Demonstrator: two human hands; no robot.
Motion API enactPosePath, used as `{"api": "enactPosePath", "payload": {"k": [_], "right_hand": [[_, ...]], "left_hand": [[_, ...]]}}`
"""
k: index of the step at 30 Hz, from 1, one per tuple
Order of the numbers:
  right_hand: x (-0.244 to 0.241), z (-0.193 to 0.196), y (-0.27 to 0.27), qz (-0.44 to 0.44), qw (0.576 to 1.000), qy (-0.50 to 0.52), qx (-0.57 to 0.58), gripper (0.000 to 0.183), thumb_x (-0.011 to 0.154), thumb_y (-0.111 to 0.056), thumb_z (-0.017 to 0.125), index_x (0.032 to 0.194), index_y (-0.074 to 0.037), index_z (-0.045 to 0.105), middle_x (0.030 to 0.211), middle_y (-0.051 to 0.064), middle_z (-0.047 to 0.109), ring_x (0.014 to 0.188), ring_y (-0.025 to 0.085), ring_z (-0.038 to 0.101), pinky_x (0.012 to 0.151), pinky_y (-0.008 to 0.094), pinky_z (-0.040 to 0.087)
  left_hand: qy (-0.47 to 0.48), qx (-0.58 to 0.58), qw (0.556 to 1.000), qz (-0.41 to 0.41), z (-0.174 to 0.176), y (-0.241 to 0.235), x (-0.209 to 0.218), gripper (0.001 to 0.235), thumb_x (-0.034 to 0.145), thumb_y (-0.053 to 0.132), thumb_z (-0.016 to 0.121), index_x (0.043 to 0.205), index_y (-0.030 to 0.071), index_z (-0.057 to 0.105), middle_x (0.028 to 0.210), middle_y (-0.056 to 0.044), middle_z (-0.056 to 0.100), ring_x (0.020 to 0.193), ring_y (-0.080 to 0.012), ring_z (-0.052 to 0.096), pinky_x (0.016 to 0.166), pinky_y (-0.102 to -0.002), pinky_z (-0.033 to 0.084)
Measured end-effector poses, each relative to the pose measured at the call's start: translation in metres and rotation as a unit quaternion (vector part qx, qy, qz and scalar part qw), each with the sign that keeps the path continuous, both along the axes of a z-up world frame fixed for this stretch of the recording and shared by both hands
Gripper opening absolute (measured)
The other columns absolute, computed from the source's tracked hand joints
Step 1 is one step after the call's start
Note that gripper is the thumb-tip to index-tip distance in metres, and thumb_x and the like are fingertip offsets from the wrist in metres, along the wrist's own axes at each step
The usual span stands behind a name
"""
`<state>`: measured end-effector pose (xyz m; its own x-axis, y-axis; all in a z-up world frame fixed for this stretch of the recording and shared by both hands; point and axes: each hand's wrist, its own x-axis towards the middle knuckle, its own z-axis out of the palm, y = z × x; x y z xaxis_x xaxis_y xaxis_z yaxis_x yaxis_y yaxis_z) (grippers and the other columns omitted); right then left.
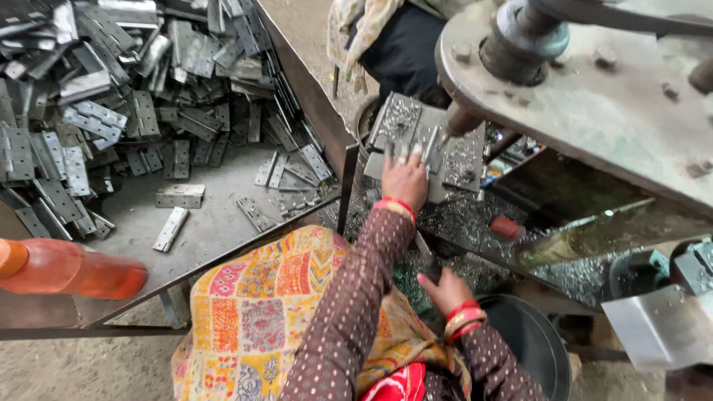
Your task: The person picks up metal hinge pieces from a bin and places them one by one into a drilling machine to drill holes into the metal plates.
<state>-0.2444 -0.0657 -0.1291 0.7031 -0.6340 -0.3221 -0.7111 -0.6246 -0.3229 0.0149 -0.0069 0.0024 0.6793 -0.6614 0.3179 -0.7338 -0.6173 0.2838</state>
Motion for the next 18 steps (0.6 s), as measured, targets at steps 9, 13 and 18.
{"api": "enactPosePath", "payload": {"k": [9,13,18], "right_hand": [[-0.015,-0.062,0.032,-0.034,0.988,-0.146,-0.043,0.052,0.087,-0.056,0.069,0.102,-0.006,0.068,0.088,0.024,0.073,0.084,0.047,0.070,0.071,0.055,0.055],[-0.014,-0.067,0.026,-0.055,0.986,-0.154,0.021,0.055,0.084,-0.057,0.068,0.104,-0.006,0.068,0.088,0.024,0.074,0.084,0.048,0.070,0.072,0.055,0.056],[-0.001,-0.013,-0.011,0.017,1.000,-0.024,-0.006,0.064,0.084,-0.062,0.072,0.104,-0.001,0.067,0.091,0.028,0.073,0.089,0.048,0.071,0.078,0.054,0.056]], "left_hand": [[0.012,-0.036,0.999,0.001,-0.001,-0.004,0.001,0.025,0.094,0.018,0.054,0.103,0.010,0.076,0.133,-0.007,0.066,0.126,-0.0261,0.061,0.112,-0.056,0.037],[-0.017,-0.059,0.998,-0.002,-0.002,0.003,-0.005,0.024,0.093,0.018,0.054,0.099,0.010,0.076,0.131,-0.006,0.067,0.125,-0.0266,0.062,0.110,-0.056,0.039],[0.011,-0.073,0.997,-0.006,-0.004,-0.001,0.000,0.025,0.092,0.019,0.054,0.093,0.009,0.076,0.134,-0.008,0.065,0.123,-0.0277,0.061,0.107,-0.059,0.039]]}}
